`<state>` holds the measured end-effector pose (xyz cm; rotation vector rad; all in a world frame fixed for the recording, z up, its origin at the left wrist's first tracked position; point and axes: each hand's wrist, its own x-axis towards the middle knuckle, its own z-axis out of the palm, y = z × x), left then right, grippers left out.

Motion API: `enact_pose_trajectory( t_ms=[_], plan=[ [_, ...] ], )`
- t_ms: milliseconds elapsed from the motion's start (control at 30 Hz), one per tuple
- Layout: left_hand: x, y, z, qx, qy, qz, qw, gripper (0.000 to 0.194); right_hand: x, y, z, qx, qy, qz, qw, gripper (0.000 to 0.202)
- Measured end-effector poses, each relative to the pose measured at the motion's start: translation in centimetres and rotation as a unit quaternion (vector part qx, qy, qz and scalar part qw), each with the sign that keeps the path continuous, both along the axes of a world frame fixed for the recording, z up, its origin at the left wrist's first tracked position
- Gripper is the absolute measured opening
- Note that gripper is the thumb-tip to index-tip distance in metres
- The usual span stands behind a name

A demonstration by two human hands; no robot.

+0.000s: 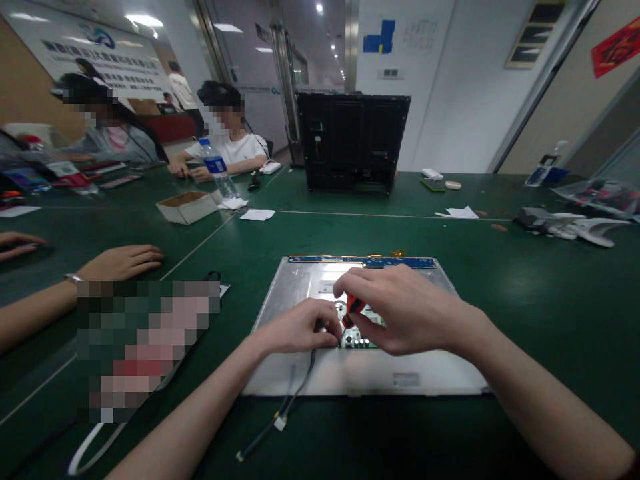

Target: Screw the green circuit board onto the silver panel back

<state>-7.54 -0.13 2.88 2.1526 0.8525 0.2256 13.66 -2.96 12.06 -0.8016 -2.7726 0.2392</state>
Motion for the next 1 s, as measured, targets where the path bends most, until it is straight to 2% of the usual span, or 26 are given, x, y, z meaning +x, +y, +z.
enact_pose_trajectory(
  t_ms=[200, 467, 733, 1000],
  plan=[
    [-0.28, 0.17, -0.38, 0.003, 0.003, -0.001, 1.000, 0.006, -0.27, 0.26, -0.46, 0.035, -0.017, -0.030, 0.999, 0.016],
    [-0.14, 0.24, -0.15, -0.004, 0.005, -0.013, 1.000, 0.009, 0.24, 0.06, -0.11, -0.002, 0.002, 0.011, 1.000, 0.024],
    [-0.19, 0.22, -0.26, -0.011, -0.001, -0.002, 1.000, 0.006, -0.20, 0.36, -0.46, 0.036, -0.013, -0.032, 0.999, 0.016],
    [-0.06, 0.20, -0.08, -0.009, 0.001, -0.013, 1.000, 0.006, 0.20, 0.06, 0.02, -0.004, 0.000, 0.003, 1.000, 0.020]
  ],
)
